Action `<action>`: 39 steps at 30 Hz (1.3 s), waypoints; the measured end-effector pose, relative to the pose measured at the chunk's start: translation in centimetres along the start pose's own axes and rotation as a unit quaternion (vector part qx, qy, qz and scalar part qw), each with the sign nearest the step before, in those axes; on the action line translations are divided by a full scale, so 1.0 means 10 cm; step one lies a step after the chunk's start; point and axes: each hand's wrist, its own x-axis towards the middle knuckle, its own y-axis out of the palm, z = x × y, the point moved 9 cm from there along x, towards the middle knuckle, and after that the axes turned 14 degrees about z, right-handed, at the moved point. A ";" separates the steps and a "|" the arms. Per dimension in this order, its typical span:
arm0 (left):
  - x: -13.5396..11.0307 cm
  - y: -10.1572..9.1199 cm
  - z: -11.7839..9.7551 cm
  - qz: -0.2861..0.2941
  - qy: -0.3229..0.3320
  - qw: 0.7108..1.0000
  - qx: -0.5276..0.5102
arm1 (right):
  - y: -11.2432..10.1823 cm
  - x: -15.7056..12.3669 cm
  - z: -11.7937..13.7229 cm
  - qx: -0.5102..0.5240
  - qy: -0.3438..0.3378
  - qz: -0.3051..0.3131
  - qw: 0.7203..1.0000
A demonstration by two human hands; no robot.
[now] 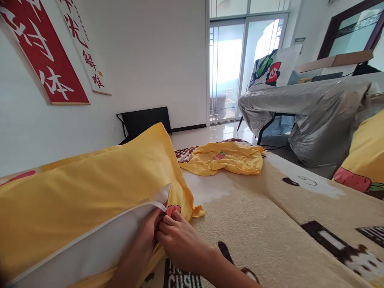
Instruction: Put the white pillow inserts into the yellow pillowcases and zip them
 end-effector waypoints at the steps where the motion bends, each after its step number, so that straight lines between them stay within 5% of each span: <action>1: 0.00 0.00 0.00 -0.007 0.002 1.000 0.013 | 0.01 0.01 0.00 0.002 -0.002 0.003 1.000; 9: -0.03 -0.10 -0.07 -0.063 0.016 0.995 0.079 | 0.06 0.02 0.01 -0.015 -0.002 -0.006 1.000; 21: -0.05 -0.07 -0.08 -0.051 0.001 0.995 0.085 | 0.04 0.02 0.02 -0.015 -0.001 -0.011 1.000; 25: -0.10 -0.02 -0.20 -0.041 0.023 0.983 0.180 | 0.02 0.01 0.03 -0.024 -0.008 -0.021 0.999; 28: -0.19 0.12 -0.39 -0.015 0.047 0.935 0.352 | 0.02 -0.01 0.01 -0.032 -0.007 -0.019 0.999; 33: -0.42 0.20 -0.46 0.017 -0.109 0.799 0.591 | -0.06 -0.05 -0.06 -0.020 0.007 -0.032 0.999; 39: -0.69 0.26 -0.53 0.091 -0.197 0.691 0.689 | -0.28 -0.11 -0.11 0.035 0.015 -0.016 0.999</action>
